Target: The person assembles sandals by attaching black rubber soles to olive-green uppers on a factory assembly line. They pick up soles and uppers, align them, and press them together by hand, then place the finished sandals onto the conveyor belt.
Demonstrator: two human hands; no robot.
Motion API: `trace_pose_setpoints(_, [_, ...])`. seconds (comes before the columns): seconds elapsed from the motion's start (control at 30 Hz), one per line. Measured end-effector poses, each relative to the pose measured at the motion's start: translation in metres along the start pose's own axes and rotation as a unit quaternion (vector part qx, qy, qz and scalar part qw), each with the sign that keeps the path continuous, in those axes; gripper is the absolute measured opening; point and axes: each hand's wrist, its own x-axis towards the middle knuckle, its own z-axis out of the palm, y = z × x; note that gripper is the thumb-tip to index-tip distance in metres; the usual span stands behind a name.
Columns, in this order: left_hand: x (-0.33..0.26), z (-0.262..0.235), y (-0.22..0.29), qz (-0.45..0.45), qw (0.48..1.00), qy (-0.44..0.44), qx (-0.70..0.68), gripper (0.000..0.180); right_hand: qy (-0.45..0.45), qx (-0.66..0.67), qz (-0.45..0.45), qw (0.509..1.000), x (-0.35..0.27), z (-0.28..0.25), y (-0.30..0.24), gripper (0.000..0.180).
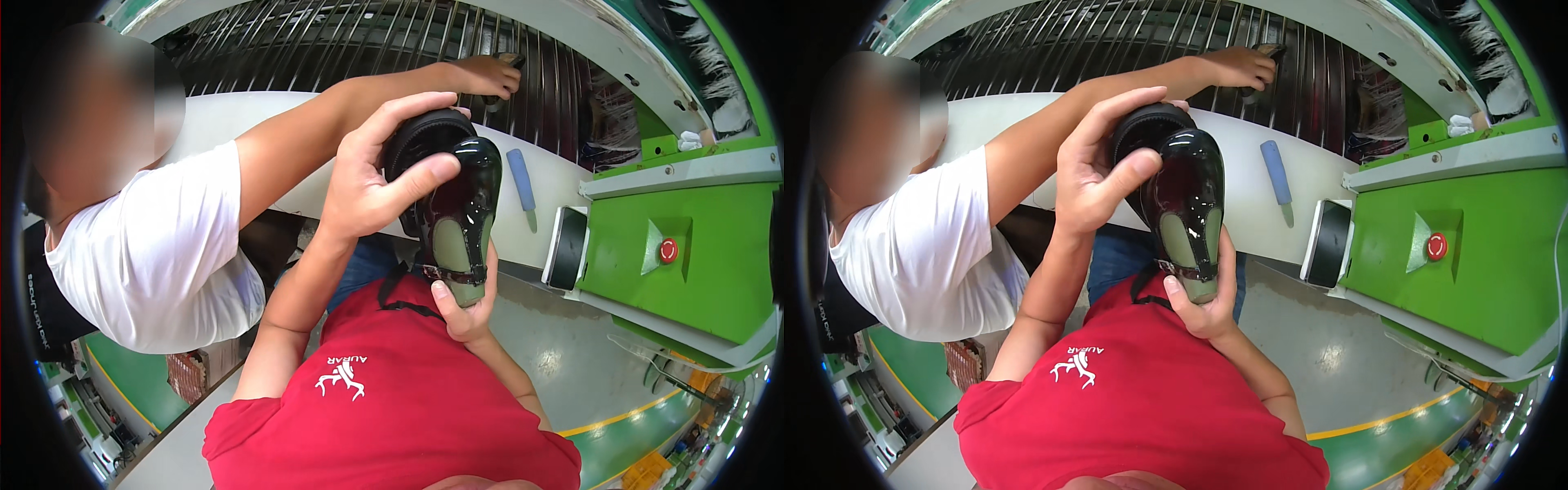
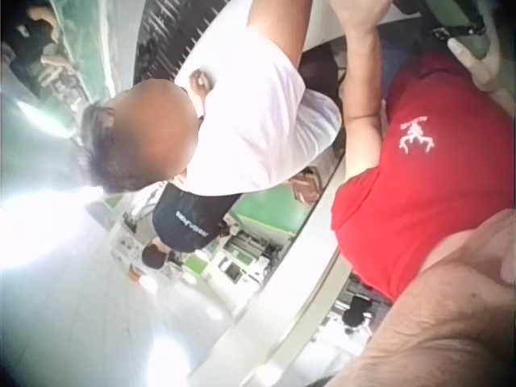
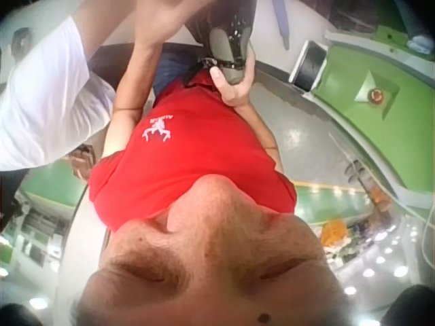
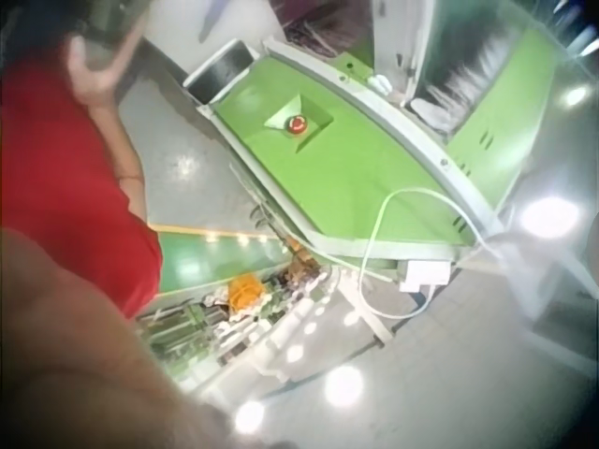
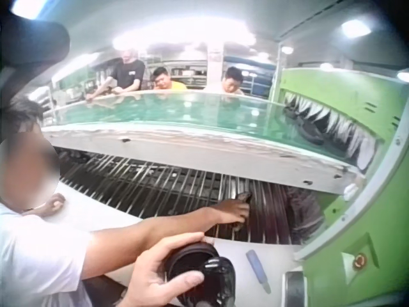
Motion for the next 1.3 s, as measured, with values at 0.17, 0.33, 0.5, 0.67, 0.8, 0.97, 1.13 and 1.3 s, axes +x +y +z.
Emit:
trace_pose_setpoints(0.17, [-0.004,0.004,-0.002,0.026,0.999,0.026,0.007,0.074,-0.015,-0.050,-0.033,0.998,0.003,0.001,0.000,0.096])
trace_pose_setpoints(0.33, [-0.006,0.008,-0.001,0.049,0.998,0.020,0.037,0.072,-0.017,-0.051,-0.044,0.998,0.006,0.003,-0.001,0.097])
trace_pose_setpoints(0.5, [-0.007,0.007,-0.001,0.069,0.995,0.006,0.075,0.074,-0.020,-0.097,-0.075,0.992,0.007,0.001,-0.001,0.097])
trace_pose_setpoints(0.67, [-0.008,0.007,0.000,0.069,0.994,-0.004,0.083,0.075,-0.014,-0.082,-0.059,0.995,0.003,0.001,0.002,0.097])
trace_pose_setpoints(0.8, [-0.007,0.007,0.000,0.072,0.994,-0.003,0.078,0.074,-0.018,-0.075,-0.044,0.996,0.003,0.000,-0.001,0.096])
trace_pose_setpoints(0.97, [-0.006,0.008,0.002,0.072,0.995,-0.007,0.073,0.073,-0.018,-0.073,-0.056,0.996,0.003,0.000,0.001,0.096])
trace_pose_setpoints(1.13, [-0.008,0.009,0.002,0.068,0.996,-0.003,0.054,0.073,-0.018,-0.061,-0.038,0.997,0.003,0.001,0.000,0.096])
trace_pose_setpoints(1.3, [-0.008,0.007,0.001,0.068,0.996,-0.001,0.052,0.073,-0.013,-0.057,-0.031,0.998,0.003,0.003,0.000,0.096])
